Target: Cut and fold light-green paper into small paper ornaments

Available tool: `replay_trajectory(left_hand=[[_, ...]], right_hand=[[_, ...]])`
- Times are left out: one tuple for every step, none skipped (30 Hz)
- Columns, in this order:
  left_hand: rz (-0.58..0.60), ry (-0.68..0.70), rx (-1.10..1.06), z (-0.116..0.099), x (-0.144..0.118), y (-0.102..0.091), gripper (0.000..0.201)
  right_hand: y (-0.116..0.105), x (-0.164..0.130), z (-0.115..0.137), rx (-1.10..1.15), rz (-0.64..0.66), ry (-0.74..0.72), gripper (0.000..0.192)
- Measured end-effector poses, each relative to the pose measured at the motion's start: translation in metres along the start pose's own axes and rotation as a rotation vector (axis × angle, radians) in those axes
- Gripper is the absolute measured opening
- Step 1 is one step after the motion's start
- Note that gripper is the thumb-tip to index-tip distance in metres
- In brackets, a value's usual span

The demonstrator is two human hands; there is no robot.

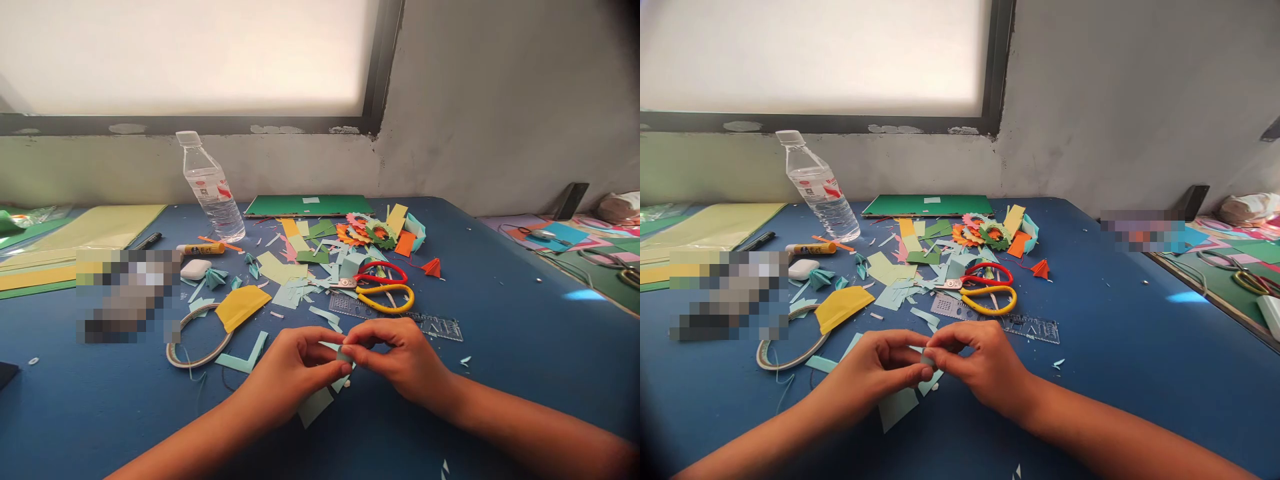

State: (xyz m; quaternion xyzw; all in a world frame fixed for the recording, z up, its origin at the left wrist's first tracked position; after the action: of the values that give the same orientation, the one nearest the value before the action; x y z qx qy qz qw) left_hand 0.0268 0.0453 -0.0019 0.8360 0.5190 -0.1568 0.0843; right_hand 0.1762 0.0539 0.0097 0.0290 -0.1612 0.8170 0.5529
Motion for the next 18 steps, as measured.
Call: replay_trajectory(left_hand=[[0.000, -0.010, -0.024, 0.000, 0.000, 0.000, 0.032], [0.000, -0.021, -0.045, 0.000, 0.000, 0.000, 0.031], [-0.001, -0.030, -0.059, 0.000, -0.001, 0.000, 0.030], [-0.003, -0.038, -0.061, 0.000, -0.001, 0.000, 0.028], [-0.004, -0.046, -0.051, 0.000, -0.001, 0.000, 0.027], [-0.003, -0.053, -0.035, 0.000, -0.002, 0.000, 0.025], [0.000, -0.056, -0.017, 0.000, -0.002, 0.000, 0.024], [0.000, -0.054, -0.004, -0.001, -0.002, -0.001, 0.024], [-0.002, -0.049, 0.004, -0.001, -0.002, -0.001, 0.024], [-0.008, -0.041, 0.006, -0.001, -0.002, -0.001, 0.026], [-0.018, -0.028, 0.004, -0.002, -0.002, -0.002, 0.029], [-0.032, -0.014, 0.001, -0.003, -0.002, -0.003, 0.033], [-0.049, 0.001, 0.003, -0.004, -0.002, -0.004, 0.036], [-0.067, 0.018, 0.016, -0.006, -0.002, -0.005, 0.037], [-0.084, 0.032, 0.034, -0.008, -0.002, -0.007, 0.038], [-0.099, 0.043, 0.056, -0.010, -0.003, -0.007, 0.036], [-0.109, 0.052, 0.078, -0.011, -0.003, -0.008, 0.034], [-0.119, 0.058, 0.096, -0.013, -0.003, -0.008, 0.032]], right_hand=[[0.000, 0.000, 0.000, 0.001, 0.003, -0.002, 0.008], [0.000, 0.000, 0.000, 0.001, 0.008, -0.002, 0.008], [0.000, 0.000, 0.000, -0.001, 0.012, -0.003, 0.009], [0.000, 0.000, 0.000, -0.002, 0.016, -0.003, 0.009], [0.000, 0.000, 0.000, -0.005, 0.018, -0.005, 0.009], [0.000, 0.000, 0.001, -0.006, 0.021, -0.008, 0.009], [0.000, 0.000, 0.001, -0.005, 0.024, -0.010, 0.009], [0.000, 0.000, 0.001, 0.000, 0.025, -0.010, 0.009], [0.000, 0.000, 0.001, 0.014, 0.025, -0.003, 0.009], [0.001, 0.000, 0.000, 0.037, 0.029, 0.012, 0.008], [0.001, 0.000, 0.000, 0.070, 0.034, 0.034, 0.007], [0.001, 0.000, -0.001, 0.109, 0.040, 0.065, 0.006], [0.001, 0.000, -0.001, 0.149, 0.047, 0.103, 0.009], [0.002, 0.000, -0.002, 0.185, 0.053, 0.142, 0.015], [0.002, 0.000, -0.003, 0.212, 0.059, 0.181, 0.020], [0.002, 0.001, -0.004, 0.230, 0.055, 0.217, 0.025], [0.002, 0.001, -0.005, 0.244, 0.045, 0.251, 0.027], [0.002, 0.001, -0.006, 0.260, 0.031, 0.282, 0.029]])
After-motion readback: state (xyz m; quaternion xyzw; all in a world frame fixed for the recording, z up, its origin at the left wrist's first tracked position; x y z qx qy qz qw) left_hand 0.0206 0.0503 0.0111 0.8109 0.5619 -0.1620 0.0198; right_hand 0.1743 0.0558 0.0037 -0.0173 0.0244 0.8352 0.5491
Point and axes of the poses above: each hand's wrist, its own x-axis towards the middle knuckle, its own y-axis out of the palm, z = x × y, the point moved 4 cm from there along x, towards the middle knuckle, and after that the axes turned 5 degrees about x, right-handed, at the moved point
